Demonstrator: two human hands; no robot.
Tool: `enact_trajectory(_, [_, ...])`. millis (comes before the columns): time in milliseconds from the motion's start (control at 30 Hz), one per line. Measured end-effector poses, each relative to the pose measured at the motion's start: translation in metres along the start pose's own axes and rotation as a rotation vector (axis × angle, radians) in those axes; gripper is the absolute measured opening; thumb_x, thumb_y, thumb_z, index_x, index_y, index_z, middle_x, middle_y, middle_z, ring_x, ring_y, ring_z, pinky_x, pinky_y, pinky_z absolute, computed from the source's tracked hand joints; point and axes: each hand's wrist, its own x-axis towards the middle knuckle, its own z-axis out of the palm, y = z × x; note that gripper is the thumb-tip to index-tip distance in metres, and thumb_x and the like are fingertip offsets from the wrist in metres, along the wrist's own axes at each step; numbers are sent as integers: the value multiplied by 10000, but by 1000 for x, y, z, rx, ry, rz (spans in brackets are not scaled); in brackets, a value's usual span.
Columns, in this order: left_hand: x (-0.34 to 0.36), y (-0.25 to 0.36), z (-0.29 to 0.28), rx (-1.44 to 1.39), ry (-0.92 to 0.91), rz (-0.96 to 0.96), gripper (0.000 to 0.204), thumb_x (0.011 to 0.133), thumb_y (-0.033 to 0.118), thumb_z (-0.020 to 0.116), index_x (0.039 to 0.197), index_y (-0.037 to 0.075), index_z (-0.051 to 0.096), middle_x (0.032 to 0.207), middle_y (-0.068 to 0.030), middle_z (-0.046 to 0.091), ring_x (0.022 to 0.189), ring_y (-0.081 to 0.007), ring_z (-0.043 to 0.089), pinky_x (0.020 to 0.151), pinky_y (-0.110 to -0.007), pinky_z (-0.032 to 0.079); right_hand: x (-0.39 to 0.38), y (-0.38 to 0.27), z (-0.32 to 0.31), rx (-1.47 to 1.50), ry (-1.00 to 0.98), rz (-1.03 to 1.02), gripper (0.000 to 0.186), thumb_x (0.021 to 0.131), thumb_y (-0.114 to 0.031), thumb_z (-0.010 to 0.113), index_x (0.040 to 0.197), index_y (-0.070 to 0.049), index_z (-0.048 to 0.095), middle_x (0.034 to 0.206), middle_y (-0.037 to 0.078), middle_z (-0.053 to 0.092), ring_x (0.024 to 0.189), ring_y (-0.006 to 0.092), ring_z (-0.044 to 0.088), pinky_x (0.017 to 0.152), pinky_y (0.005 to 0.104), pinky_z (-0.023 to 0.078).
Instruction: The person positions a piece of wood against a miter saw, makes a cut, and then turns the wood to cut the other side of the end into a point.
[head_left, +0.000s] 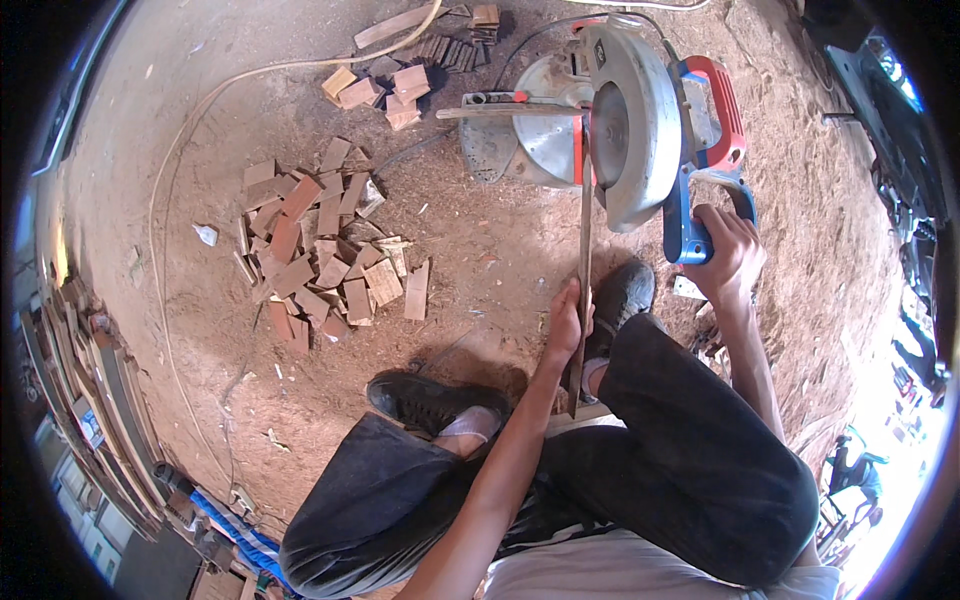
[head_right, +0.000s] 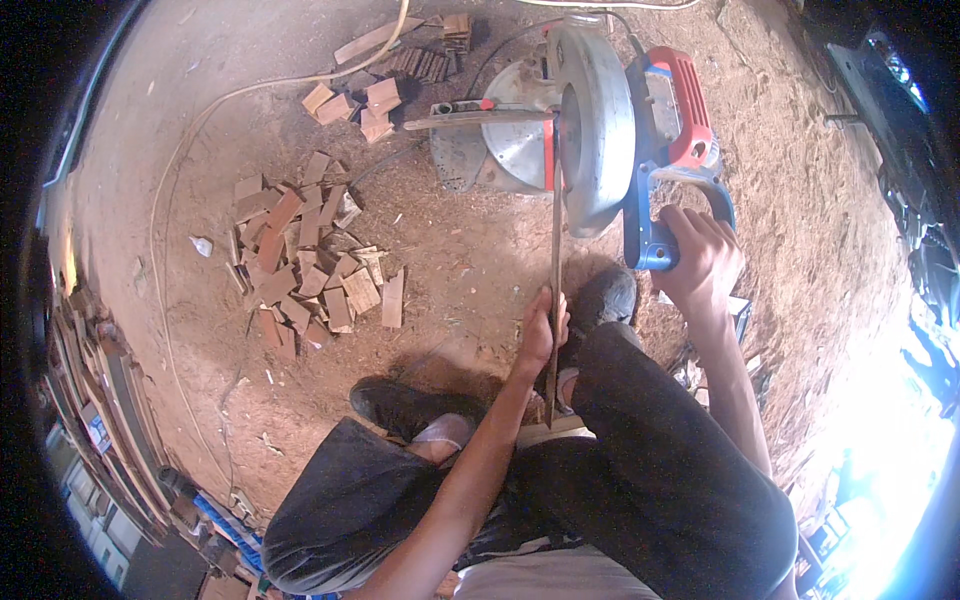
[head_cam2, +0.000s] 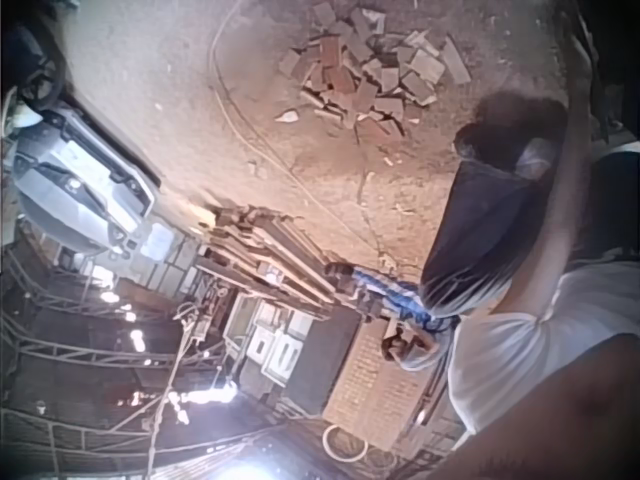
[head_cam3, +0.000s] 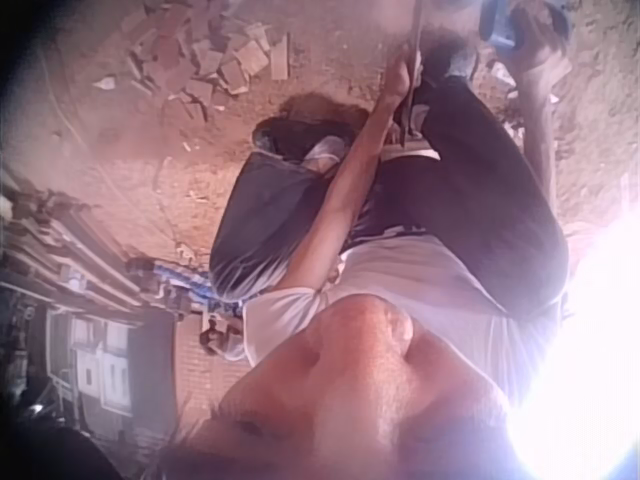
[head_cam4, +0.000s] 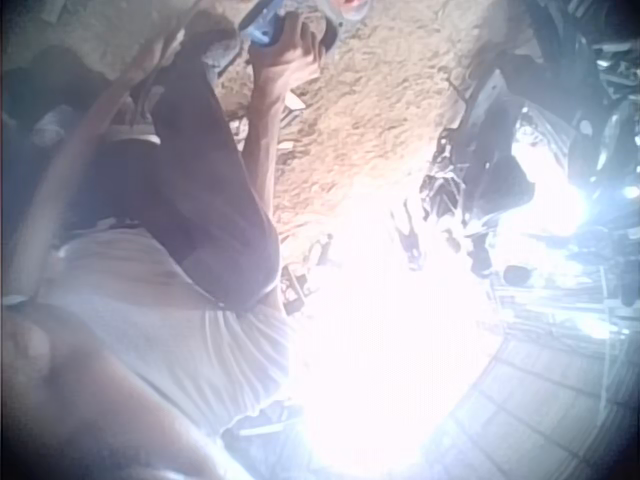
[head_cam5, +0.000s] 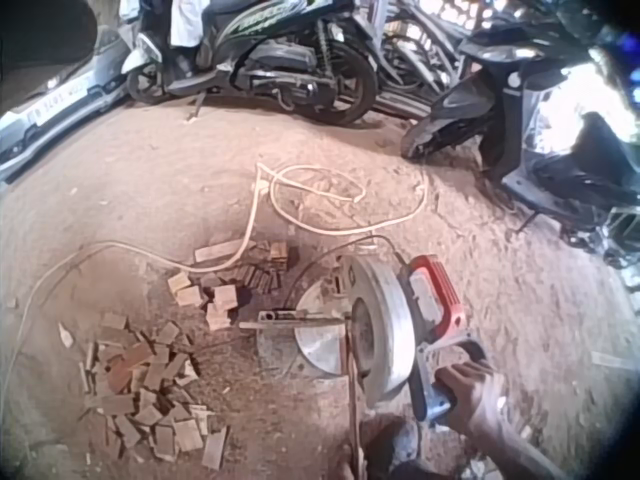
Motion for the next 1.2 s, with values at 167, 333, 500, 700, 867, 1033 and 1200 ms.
enact_trajectory(167, [0, 2, 0, 21, -14, 26, 456, 1079, 507, 434, 830, 144, 555, 561, 35, 463, 380, -76, 402, 348, -242, 313, -1, 0, 2, -2, 40, -5, 271, 625, -89, 780, 874, -130, 680, 774, 14, 704, 702, 191, 695, 650, 325, 535])
enact_trajectory(333, [-2, 5, 5, 64, -3, 9, 448, 1078, 527, 412, 828, 169, 514, 569, 55, 406, 406, -63, 372, 362, -236, 297, -7, 7, 6, 29, -60, 74, 421, 572, -132, 798, 975, -124, 677, 852, 65, 711, 797, 292, 699, 749, 386, 523])
enact_trajectory(500, [-3, 6, 4, 60, 1, -6, 452, 1079, 527, 406, 830, 166, 514, 570, 52, 408, 409, -64, 378, 365, -236, 300, -6, 4, 6, 28, -53, 69, 426, 569, -126, 801, 976, -124, 676, 852, 66, 710, 796, 291, 699, 746, 385, 523])
enact_trajectory(700, [-1, 4, 4, 62, -11, 21, 446, 1080, 525, 405, 838, 166, 512, 578, 55, 403, 406, -63, 369, 360, -235, 291, -1, 0, 2, -16, 30, -9, 289, 627, -102, 779, 897, -139, 682, 793, 9, 707, 721, 192, 692, 662, 327, 531])
enact_trajectory(867, [-2, 4, 2, 49, -30, 28, 439, 1079, 524, 410, 841, 171, 516, 580, 58, 400, 407, -61, 368, 361, -237, 290, -2, -1, 3, -15, 26, -3, 266, 632, -98, 770, 879, -136, 677, 783, 11, 701, 711, 196, 688, 656, 332, 526])
enact_trajectory(1033, [-3, 6, 3, 57, -22, 26, 439, 1073, 535, 422, 842, 174, 518, 581, 60, 403, 409, -60, 367, 362, -237, 291, 0, -1, 4, -12, 45, -14, 243, 639, -94, 761, 857, -135, 663, 750, 7, 684, 686, 196, 680, 639, 329, 520])
enact_trajectory(1200, [-3, 8, 7, 58, -25, 21, 445, 1067, 548, 429, 841, 176, 521, 573, 62, 401, 408, -58, 367, 363, -234, 294, -6, 8, 6, 12, -88, 81, 442, 548, -128, 803, 972, -122, 677, 870, 62, 715, 813, 288, 702, 751, 391, 529])
